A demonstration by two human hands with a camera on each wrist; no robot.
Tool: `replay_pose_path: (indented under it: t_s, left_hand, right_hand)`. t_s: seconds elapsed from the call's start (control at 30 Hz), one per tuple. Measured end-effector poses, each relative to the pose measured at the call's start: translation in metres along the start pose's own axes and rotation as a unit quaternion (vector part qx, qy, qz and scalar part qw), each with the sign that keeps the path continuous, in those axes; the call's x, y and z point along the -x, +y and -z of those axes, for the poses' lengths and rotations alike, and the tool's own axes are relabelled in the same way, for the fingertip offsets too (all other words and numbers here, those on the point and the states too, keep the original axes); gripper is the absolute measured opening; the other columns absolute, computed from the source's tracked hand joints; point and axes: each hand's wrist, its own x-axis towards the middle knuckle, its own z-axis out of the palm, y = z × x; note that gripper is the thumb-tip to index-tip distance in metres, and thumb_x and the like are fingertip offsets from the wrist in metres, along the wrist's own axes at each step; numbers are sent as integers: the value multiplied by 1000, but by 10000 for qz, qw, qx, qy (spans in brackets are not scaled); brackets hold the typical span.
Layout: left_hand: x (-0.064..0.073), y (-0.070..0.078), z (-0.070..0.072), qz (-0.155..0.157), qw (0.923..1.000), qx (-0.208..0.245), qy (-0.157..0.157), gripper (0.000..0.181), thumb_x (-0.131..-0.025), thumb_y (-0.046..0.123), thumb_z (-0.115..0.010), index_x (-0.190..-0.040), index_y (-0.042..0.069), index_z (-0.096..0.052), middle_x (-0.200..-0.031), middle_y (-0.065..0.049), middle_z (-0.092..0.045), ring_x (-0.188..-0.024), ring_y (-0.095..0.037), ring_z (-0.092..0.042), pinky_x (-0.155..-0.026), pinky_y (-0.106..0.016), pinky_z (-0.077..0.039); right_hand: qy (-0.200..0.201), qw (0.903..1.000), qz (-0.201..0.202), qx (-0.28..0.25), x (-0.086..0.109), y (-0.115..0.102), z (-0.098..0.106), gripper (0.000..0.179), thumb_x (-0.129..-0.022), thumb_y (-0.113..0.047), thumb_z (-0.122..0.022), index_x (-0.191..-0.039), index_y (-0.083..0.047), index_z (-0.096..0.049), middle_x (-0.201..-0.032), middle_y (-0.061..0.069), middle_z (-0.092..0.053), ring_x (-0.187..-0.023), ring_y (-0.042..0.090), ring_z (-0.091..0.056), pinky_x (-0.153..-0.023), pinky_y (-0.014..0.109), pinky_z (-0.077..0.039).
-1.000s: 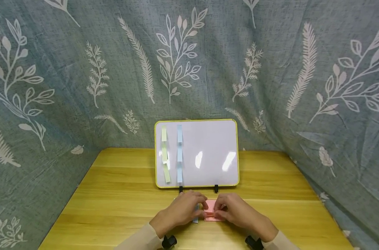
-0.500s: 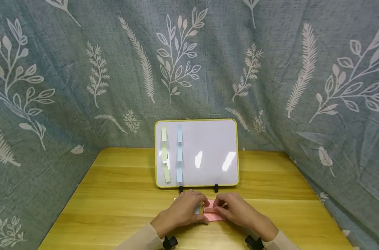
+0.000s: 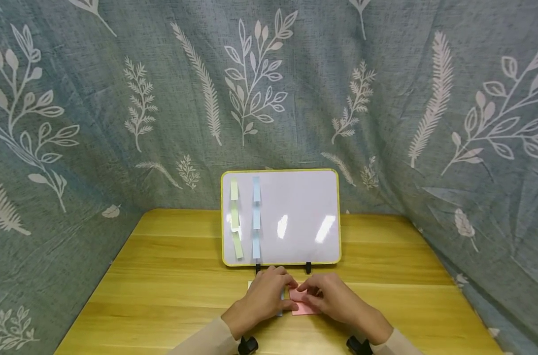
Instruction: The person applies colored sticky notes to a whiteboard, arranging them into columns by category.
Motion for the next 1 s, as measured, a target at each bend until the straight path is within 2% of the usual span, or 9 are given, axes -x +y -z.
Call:
replay_pose_path:
  t_s: [0.13, 0.47, 0.7, 0.8, 1.0]
  left_hand:
    - [0, 1, 0, 73, 10000, -12, -32, 51, -87, 54, -102, -127, 24, -88, -122, 10, -79, -107, -10, -65, -89, -35, -55]
    - [-2, 3, 7, 179, 9996, -16, -216, 44, -88, 52, -103, -118, 25, -87, -116, 10, -73, -104, -10, -61, -86, -32, -50]
    - [0, 2, 7, 114, 9995, -161, -231, 44, -89, 54, -102, -113, 22, -82, -117, 8, -71, -99, -10, -56, -82, -31, -47]
    - [1, 2, 7, 151, 9995, -102, -242, 45, -90, 53, -101, -117, 22, -82, -118, 8, -71, -101, -10, -56, -83, -31, -46]
    - [1, 1, 7, 231, 9991, -142, -328, 50, -93, 54, -99, -129, 24, -83, -123, 8, -72, -107, -11, -59, -86, -32, -48]
  right_hand:
    - [23, 9999, 80, 146, 0, -3, -2, 8, -108, -11, -85, -107, -15, -92, -96, -6, -85, -85, -7, -66, -72, 22, -60]
    - [534, 9955, -376, 688, -10, -3, 0, 15, -104, -6, -87, -95, -18, -86, -90, -9, -81, -85, -1, -71, -74, 27, -64]
    - [772, 9911, -691, 838, -15, 2, 0, 14, -103, -8, -88, -92, -16, -85, -87, -8, -77, -79, -4, -64, -70, 21, -57]
    - [892, 9874, -843, 1002, -16, 4, 0, 13, -103, -12, -89, -91, -17, -86, -87, -9, -77, -78, -5, -63, -69, 21, -56]
    - [1062, 9758, -1435, 1265, -19, 8, 1, 14, -102, -16, -92, -90, -20, -87, -85, -10, -77, -76, -2, -63, -68, 22, -54]
